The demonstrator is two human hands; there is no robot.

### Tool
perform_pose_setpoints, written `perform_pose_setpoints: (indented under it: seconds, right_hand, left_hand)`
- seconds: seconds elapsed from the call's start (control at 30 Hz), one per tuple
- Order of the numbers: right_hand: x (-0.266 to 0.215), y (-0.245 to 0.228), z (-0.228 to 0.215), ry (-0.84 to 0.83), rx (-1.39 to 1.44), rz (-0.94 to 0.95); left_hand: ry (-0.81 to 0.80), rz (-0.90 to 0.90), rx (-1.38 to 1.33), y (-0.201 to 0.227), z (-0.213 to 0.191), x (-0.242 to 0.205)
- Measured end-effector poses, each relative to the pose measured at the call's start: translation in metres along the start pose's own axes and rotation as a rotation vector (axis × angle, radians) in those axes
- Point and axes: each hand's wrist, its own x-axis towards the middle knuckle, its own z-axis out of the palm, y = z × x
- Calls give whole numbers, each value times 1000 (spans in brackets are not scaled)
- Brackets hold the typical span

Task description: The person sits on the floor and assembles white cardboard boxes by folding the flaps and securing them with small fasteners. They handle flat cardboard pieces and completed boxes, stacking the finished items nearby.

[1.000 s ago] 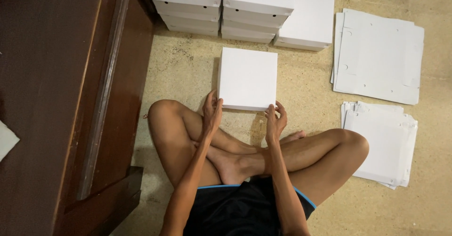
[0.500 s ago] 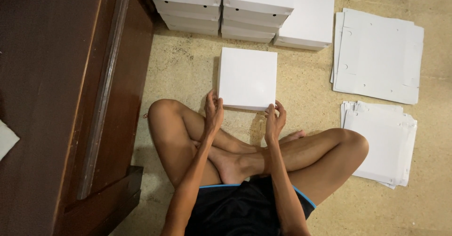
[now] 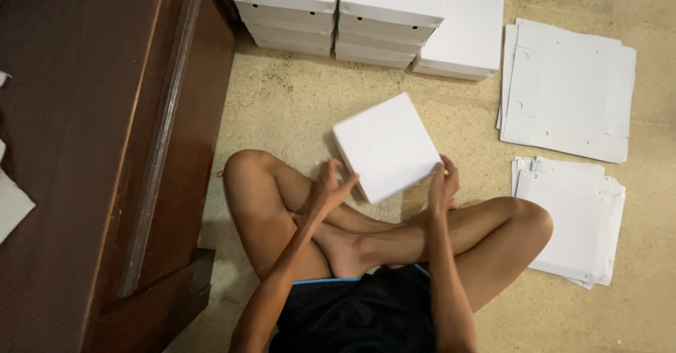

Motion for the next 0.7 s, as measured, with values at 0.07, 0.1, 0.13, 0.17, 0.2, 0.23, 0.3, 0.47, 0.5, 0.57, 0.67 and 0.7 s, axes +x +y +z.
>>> perform_pose_setpoints:
  seconds: [0.07,0.1,0.13,0.17,0.2,0.23,0.3,0.47,0.5,0.57,0.67,0.7]
  right_hand:
    - [-8,-26,-19,-38,30,-105]
    - [-12,-39,-29,-76,61,-210]
    - [-15,-46,-29,-77,60,-209]
    - [-19,-54,-30,-87,101,-224]
    - [-20,-63,-29,-97,144,-245]
    - [-21,-64,-24,-97,145,-249]
    - [-25,-63,-16,-52,189,-289]
    - [-32,-67,-13,-56,247,-318]
    - [-35,-70,-14,-66,258,-328]
    - [-46,-87,-20,-90,268,-307]
    - [-13,-39,-9,-149,132,-97]
    - [8,-14,-1,-182,-8,88]
  left_hand:
    - [121,35,-6,17,-12,-2]
    - [244,70,-9,26,-18,-3]
    - [244,69,-9,32,-19,3]
    - [234,161,9,37,-21,9]
    - [227,258,27,45,-23,17]
    - [230,261,26,29,-9,27]
    - [26,351,-134,-3,22,47]
    - [-33,342,-107,-2,22,43]
    - [-34,332,-96,-2,20,42]
    - [-40,332,-108,0,18,43]
    - [-44,316,-165,-7,20,41]
    - [-35,306,-205,-10,20,42]
